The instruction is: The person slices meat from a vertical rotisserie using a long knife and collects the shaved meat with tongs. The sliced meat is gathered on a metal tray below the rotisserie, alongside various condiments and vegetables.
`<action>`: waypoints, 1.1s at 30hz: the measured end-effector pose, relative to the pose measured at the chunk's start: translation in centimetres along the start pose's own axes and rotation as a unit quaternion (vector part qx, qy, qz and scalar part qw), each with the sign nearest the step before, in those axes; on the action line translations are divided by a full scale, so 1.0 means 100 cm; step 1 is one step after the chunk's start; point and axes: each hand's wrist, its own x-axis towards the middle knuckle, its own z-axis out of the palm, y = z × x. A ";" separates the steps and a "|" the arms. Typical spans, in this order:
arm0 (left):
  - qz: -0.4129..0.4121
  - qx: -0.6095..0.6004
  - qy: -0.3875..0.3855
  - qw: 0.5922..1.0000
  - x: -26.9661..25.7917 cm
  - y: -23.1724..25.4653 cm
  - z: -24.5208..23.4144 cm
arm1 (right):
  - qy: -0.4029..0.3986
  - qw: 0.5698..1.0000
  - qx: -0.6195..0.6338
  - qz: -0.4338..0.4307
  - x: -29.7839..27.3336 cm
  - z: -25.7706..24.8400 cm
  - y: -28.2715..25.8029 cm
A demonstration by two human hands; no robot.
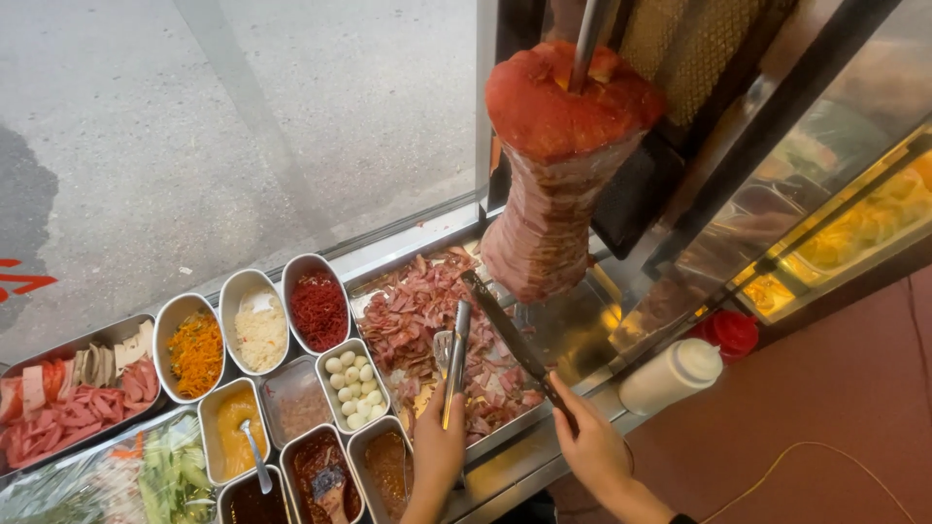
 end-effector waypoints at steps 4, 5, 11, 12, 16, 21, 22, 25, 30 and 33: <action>0.052 0.345 0.013 0.937 -0.004 -0.018 0.000 | -0.012 1.000 0.012 0.007 -0.001 0.003 0.004; 0.086 0.365 0.026 0.927 -0.005 -0.020 0.003 | -0.013 1.000 0.001 0.011 -0.002 0.003 0.004; 0.087 0.385 0.047 0.918 0.001 0.006 -0.010 | 0.023 0.999 0.036 0.009 -0.023 -0.005 0.003; 0.090 0.389 0.052 0.915 0.000 0.017 -0.016 | 0.045 0.997 0.058 0.000 -0.027 -0.006 0.005; 0.166 0.269 0.086 0.945 -0.014 0.079 -0.036 | 0.133 0.989 0.059 -0.011 -0.033 -0.008 0.005; 0.308 0.091 0.060 0.945 -0.046 0.172 -0.055 | 0.219 0.958 0.184 -0.001 -0.040 -0.027 -0.025; 0.310 0.090 0.060 0.945 -0.050 0.182 -0.058 | 0.220 0.958 0.184 -0.002 -0.043 -0.031 -0.032; 0.270 0.014 -0.024 0.962 -0.050 0.202 -0.063 | 0.225 0.944 0.241 0.016 -0.046 -0.037 -0.044; 0.236 -0.018 -0.030 0.971 -0.037 0.197 -0.060 | 0.237 0.941 0.241 -0.022 -0.047 -0.032 -0.033; 0.243 -0.006 -0.011 0.970 -0.034 0.191 -0.063 | 0.241 0.939 0.244 -0.042 -0.044 -0.029 -0.027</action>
